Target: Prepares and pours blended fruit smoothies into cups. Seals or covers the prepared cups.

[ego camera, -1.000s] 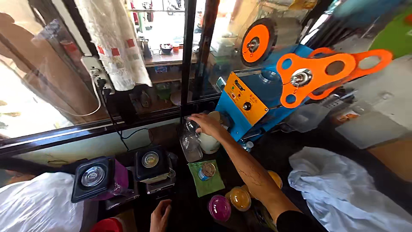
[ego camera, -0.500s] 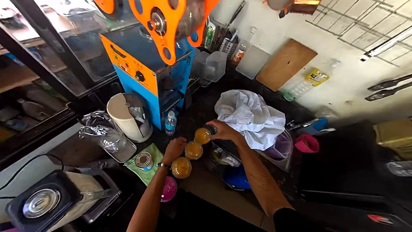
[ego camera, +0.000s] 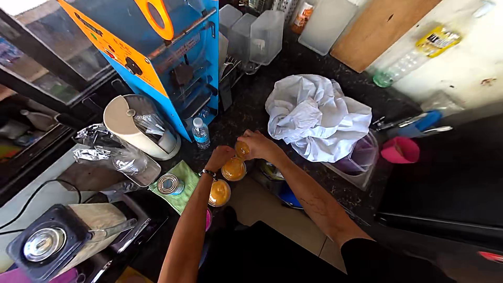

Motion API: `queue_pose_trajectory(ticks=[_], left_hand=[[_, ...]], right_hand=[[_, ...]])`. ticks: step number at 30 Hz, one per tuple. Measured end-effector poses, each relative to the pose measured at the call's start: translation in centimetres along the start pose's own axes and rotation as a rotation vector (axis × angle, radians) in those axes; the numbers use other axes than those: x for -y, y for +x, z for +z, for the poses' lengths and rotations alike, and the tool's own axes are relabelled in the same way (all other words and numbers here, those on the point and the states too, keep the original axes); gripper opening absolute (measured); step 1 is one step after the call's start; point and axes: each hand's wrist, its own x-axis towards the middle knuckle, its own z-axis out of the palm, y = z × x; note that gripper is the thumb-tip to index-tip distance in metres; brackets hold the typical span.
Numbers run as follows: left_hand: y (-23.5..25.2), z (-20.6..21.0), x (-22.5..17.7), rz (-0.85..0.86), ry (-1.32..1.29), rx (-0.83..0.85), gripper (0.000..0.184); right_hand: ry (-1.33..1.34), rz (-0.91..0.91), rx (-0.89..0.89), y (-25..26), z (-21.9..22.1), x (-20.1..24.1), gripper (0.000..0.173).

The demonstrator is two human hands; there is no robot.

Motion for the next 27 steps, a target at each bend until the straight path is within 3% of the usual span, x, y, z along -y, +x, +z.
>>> queue_pose_trajectory(ticks=[4,8,11,13,15,17,19,21,23,27], left_hand=[[1.7,-0.1,-1.1,-0.09,-0.065,0.029,0.025],[1.7,-0.2,-1.6,-0.19,-0.191,0.051,0.029],[1.3,-0.2,-2.3,-0.27,-0.067,0.019,0.029],[0.6,-0.9,-1.9,-0.229,0.062,0.005,0.035],[-0.6,-1.9,-0.9,-0.103,0.183,-0.081,0.047],[-5.0,-3.2,-1.7,-0.001,0.274,-0.219,0.045],[-11.1,-3.7,-2.0,0.065,0.271,-0.394,0.036],[-16.9,-3.8,-0.5,0.14,0.201,-0.569,0.028],[-22.6,-3.0,2.6,0.147,0.118,-0.686,0.025],[-31.7,-0.8,8.9,-0.074,-0.071,-0.818,0.023]], right_hand=[[-0.05,-0.015,-0.016,0.5,0.2,0.0,0.085],[-0.107,-0.033,-0.017,1.1,0.2,0.2,0.083],[-0.101,-0.038,-0.055,1.1,0.6,-0.3,0.089],[-0.07,0.001,-0.045,0.9,0.2,0.4,0.09],[-0.025,0.055,-0.055,0.0,-1.7,2.7,0.079],[0.088,-0.033,-0.253,-0.9,-3.0,7.5,0.049],[0.339,-0.186,-0.367,0.4,-2.3,13.4,0.034],[0.546,-0.265,-0.371,3.7,-0.6,18.4,0.033],[0.605,-0.206,-0.436,7.2,2.0,21.4,0.034],[0.61,-0.102,-0.629,11.1,4.6,22.9,0.042]])
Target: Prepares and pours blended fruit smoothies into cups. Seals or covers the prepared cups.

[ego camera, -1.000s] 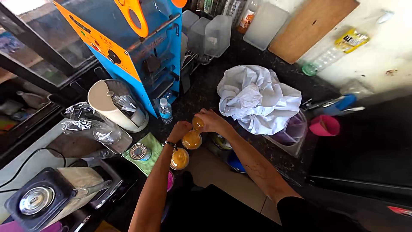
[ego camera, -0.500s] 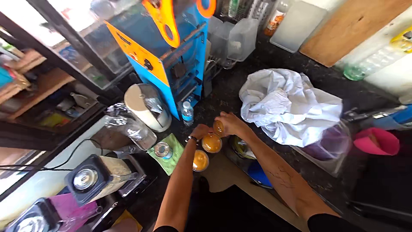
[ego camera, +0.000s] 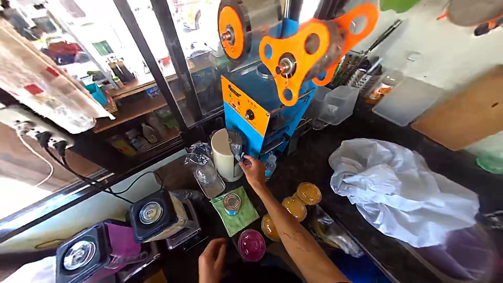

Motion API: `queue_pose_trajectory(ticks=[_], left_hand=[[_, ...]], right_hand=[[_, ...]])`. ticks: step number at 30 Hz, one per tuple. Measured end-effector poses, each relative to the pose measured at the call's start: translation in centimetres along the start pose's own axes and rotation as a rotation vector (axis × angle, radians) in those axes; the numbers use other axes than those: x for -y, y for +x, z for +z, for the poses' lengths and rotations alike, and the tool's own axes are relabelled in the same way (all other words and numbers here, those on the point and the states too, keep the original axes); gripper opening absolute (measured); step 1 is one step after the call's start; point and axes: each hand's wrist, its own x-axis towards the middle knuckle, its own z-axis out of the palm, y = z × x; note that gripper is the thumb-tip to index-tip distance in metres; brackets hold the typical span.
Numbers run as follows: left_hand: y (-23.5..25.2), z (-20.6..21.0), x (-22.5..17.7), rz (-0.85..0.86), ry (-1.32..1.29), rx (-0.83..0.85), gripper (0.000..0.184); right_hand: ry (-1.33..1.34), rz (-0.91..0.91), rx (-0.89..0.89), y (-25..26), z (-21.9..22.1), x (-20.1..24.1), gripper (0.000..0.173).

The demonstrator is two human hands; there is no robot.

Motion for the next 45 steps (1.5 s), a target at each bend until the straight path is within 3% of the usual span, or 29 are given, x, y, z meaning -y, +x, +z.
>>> queue_pose_trajectory(ticks=[4,9,13,17,19,22,26,31,34,36,37,39,42,45], left_hand=[[-4.4,-2.0,2.8,-0.208,0.005,-0.143,0.021],[-3.8,0.6,2.4,-0.173,-0.003,-0.247,0.021],[-1.9,3.2,-0.6,-0.018,0.032,-0.322,0.023],[-1.5,6.3,-2.7,0.05,0.096,-0.332,0.027],[-1.3,8.5,-3.5,0.045,0.088,-0.343,0.027],[-0.8,11.2,-4.1,0.087,0.122,-0.313,0.027],[0.0,11.8,-5.6,0.11,0.231,-0.32,0.028],[-0.1,11.3,-5.0,0.087,0.25,-0.332,0.027],[-0.6,11.0,-4.7,0.064,0.259,-0.371,0.027],[-1.0,10.7,-4.9,0.063,0.257,-0.419,0.026],[-1.1,10.4,-5.0,0.069,0.255,-0.446,0.025],[-1.2,9.8,-5.1,0.066,0.245,-0.5,0.024],[-1.4,9.1,-4.4,0.046,0.217,-0.534,0.024],[-1.7,8.7,-3.5,0.054,0.217,-0.557,0.023]], right_hand=[[-0.059,-0.07,-0.025,0.5,1.4,-0.8,0.032],[-0.032,-0.333,-0.144,0.2,0.0,-0.6,0.021],[0.064,-0.669,-0.298,-2.9,-12.0,1.3,0.019],[0.05,-0.727,-0.423,-4.8,-25.5,-3.3,0.011],[-0.015,-0.657,-0.369,-5.4,-28.6,-6.8,0.012],[-0.012,-0.612,-0.344,-6.0,-29.9,-9.7,0.011],[0.031,-0.587,-0.341,-6.6,-28.1,-11.3,0.012],[-0.071,-0.422,-0.112,-7.4,-22.1,-19.3,0.016],[-0.127,-0.247,-0.039,-8.3,-20.7,-20.9,0.032],[-0.115,-0.233,-0.127,-9.2,-21.7,-19.2,0.056],[-0.08,-0.31,-0.219,-9.4,-22.0,-17.3,0.058],[0.045,-0.496,-0.282,-9.3,-21.6,-12.0,0.039],[0.162,-0.585,-0.002,-7.4,-16.5,-4.3,0.023],[-0.029,-0.347,0.246,-2.4,-7.9,-1.9,0.031]])
